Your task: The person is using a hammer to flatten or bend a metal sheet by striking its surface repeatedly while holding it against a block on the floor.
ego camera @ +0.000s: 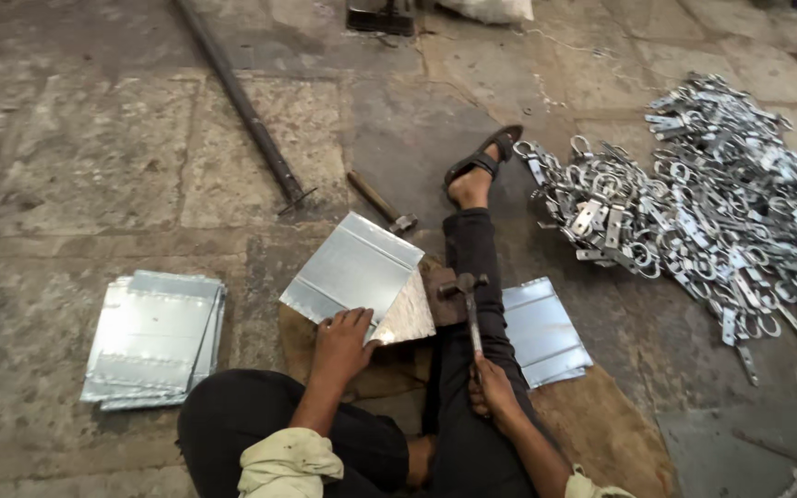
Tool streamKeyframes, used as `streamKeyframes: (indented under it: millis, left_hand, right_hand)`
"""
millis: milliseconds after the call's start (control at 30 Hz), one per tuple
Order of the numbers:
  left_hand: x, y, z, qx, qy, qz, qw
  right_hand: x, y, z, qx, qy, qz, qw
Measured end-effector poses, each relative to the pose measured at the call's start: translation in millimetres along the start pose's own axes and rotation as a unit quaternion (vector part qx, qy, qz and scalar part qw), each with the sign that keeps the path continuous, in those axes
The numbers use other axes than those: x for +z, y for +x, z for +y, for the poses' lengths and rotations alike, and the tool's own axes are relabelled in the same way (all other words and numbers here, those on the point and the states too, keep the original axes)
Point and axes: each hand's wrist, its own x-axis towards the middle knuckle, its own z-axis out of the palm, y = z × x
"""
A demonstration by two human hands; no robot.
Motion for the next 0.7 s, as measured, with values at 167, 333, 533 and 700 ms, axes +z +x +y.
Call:
streamKeyframes:
  millis: [167,333,533,700]
  left_hand:
    - [-11,5,1,-0.033,-0.023,-0.040,0.998]
    - [-5,0,-14,-0.105,-0.006,-0.117,0.988]
    - [-31,-10,-39,-0.427,-0.003,0.024,0.904]
    - [41,-16,-85,-0.453,-0.167,0.005,0.876]
  right_hand:
    - [1,2,2,-0.021,-0.017,0.018,0.999]
    - [9,-7,4,-0.091,-0.098,0.008,0.991]
    - [23,2,-14,-0.121,-0.083,0.016,0.989]
    - [17,15,-18,-0.141,-0.045,0.021,0.989]
